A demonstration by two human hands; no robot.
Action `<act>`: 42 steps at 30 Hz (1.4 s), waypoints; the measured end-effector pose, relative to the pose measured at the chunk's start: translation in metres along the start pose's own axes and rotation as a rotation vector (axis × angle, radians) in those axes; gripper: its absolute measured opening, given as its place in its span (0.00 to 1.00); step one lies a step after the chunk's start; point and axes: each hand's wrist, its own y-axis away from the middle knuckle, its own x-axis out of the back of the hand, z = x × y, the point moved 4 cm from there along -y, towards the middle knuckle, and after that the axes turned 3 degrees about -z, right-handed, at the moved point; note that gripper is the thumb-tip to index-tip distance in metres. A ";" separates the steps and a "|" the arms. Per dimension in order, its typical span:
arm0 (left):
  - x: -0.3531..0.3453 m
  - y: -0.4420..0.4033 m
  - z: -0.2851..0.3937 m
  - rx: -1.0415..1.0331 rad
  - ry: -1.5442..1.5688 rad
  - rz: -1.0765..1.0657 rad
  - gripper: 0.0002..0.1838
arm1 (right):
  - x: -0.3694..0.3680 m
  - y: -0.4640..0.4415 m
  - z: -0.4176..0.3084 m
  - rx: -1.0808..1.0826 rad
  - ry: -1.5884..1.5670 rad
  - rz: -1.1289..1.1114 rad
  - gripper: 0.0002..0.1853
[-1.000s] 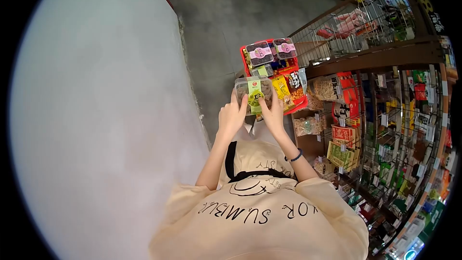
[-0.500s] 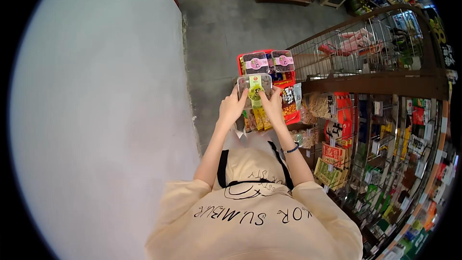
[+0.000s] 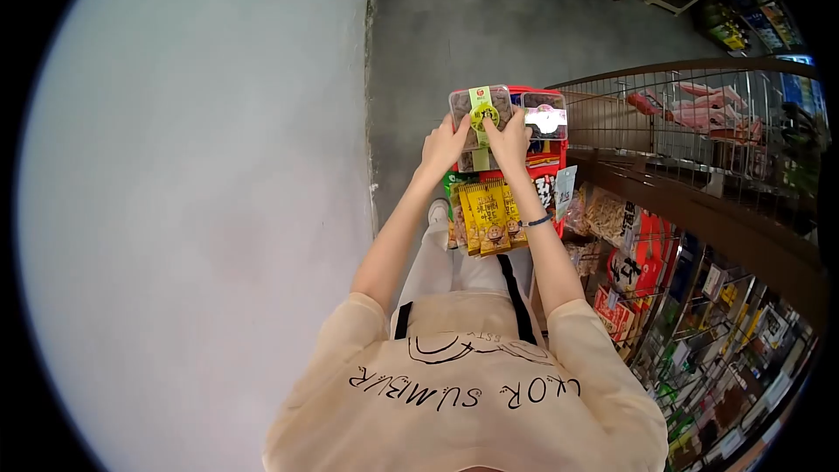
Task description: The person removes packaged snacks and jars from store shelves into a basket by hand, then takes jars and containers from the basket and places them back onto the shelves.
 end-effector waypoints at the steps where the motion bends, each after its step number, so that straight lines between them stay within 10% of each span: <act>1: -0.002 -0.008 -0.002 0.009 -0.003 -0.001 0.29 | -0.002 -0.005 0.002 -0.004 -0.002 -0.008 0.33; 32: -0.016 -0.043 -0.019 0.090 0.090 -0.142 0.31 | -0.034 -0.022 0.062 0.080 -0.435 -0.065 0.40; 42: -0.013 -0.042 -0.042 0.282 0.548 -0.360 0.37 | -0.027 -0.008 0.062 -0.125 -0.354 -0.051 0.40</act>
